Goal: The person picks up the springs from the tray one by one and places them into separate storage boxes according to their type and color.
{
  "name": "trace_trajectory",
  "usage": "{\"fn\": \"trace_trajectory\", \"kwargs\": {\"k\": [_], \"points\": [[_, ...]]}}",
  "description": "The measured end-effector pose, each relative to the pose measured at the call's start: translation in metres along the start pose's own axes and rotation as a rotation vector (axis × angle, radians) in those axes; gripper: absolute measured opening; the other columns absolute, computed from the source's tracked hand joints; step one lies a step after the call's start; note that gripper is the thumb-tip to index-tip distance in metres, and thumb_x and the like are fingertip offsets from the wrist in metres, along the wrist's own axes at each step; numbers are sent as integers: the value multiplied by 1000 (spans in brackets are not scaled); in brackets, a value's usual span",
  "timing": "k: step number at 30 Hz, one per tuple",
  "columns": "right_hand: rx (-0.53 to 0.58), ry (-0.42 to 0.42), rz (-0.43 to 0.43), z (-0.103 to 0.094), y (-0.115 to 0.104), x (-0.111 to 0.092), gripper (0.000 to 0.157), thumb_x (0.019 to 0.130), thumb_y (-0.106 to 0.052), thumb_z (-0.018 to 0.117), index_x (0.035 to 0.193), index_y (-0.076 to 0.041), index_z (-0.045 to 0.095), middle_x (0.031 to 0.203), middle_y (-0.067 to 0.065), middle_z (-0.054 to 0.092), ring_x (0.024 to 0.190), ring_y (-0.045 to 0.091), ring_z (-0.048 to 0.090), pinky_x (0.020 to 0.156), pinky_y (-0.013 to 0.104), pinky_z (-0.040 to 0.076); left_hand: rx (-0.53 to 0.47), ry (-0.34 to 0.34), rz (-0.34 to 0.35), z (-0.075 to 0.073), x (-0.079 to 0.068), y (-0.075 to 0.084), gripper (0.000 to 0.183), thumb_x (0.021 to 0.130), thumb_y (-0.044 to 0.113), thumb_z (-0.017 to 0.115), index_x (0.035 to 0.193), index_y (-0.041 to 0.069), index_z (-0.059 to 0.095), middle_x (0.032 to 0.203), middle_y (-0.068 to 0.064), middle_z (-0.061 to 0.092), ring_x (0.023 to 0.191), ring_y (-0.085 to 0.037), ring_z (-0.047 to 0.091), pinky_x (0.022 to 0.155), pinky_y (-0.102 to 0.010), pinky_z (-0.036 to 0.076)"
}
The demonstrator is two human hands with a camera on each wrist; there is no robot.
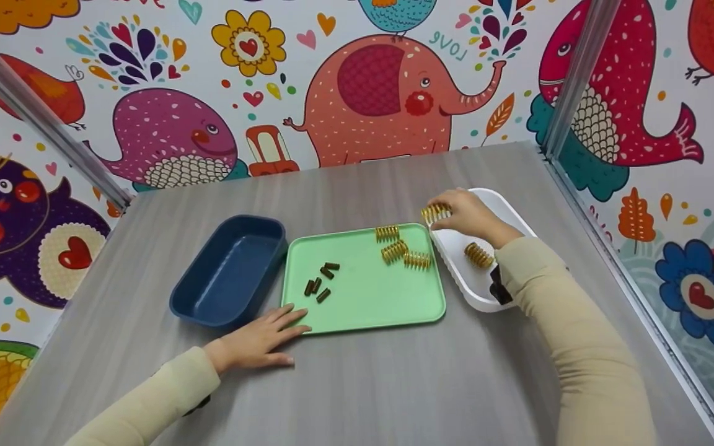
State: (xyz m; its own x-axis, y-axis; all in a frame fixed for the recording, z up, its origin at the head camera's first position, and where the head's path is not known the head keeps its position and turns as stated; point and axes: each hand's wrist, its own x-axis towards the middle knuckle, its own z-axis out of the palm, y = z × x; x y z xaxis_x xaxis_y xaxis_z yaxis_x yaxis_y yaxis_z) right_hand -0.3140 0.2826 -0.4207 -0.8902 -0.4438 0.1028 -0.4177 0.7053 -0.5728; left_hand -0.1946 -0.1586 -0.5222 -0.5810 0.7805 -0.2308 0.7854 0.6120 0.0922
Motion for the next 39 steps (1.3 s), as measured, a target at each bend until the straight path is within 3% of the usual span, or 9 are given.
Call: {"fn": "trace_trajectory", "kwargs": {"k": [5,12,18,24,29,34,39], "points": [[70,14,91,-6,20,1,45,83,-17,68,120,5,55,117,26,53,105,36,43,90,54,34,-6,-8,-1,1,1,0,64,90,58,38,144,26,28,153,-4,16,140,-31,12,109,-48,21],[167,34,214,-6,45,-1,48,85,-14,65,125,7,49,119,28,51,105,37,45,92,53,36,-14,1,3,1,1,2,63,90,58,39,144,26,28,152,-5,17,139,-32,13,109,-48,21],[169,6,331,2,63,-3,47,85,-8,64,125,8,47,121,30,47,106,40,42,96,55,34,2,3,0,1,1,3,64,90,57,39,144,25,28,152,-5,18,139,-32,14,109,-47,21],[64,-12,329,10,82,-9,39,77,0,65,111,14,51,107,31,52,95,37,46,83,45,39,24,8,1,2,2,3,64,90,58,39,144,25,29,152,-5,18,139,-32,15,109,-47,22],[-16,-93,307,13,87,-12,35,72,-3,67,100,14,55,90,23,55,82,30,48,70,32,39,2,-6,-14,0,1,2,64,90,58,39,144,25,28,153,-5,16,139,-31,13,110,-47,20],[-101,-159,271,11,84,-12,31,70,-4,67,95,11,56,81,16,55,76,28,49,66,32,38,-3,-3,-17,0,0,1,64,90,58,40,144,25,28,153,-5,17,139,-32,13,110,-47,20],[-134,-228,285,11,82,-12,25,73,-1,62,95,9,56,83,18,56,77,29,49,68,36,41,-8,3,-12,1,1,1,64,90,58,40,144,26,28,152,-5,17,139,-32,13,109,-48,19]]}}
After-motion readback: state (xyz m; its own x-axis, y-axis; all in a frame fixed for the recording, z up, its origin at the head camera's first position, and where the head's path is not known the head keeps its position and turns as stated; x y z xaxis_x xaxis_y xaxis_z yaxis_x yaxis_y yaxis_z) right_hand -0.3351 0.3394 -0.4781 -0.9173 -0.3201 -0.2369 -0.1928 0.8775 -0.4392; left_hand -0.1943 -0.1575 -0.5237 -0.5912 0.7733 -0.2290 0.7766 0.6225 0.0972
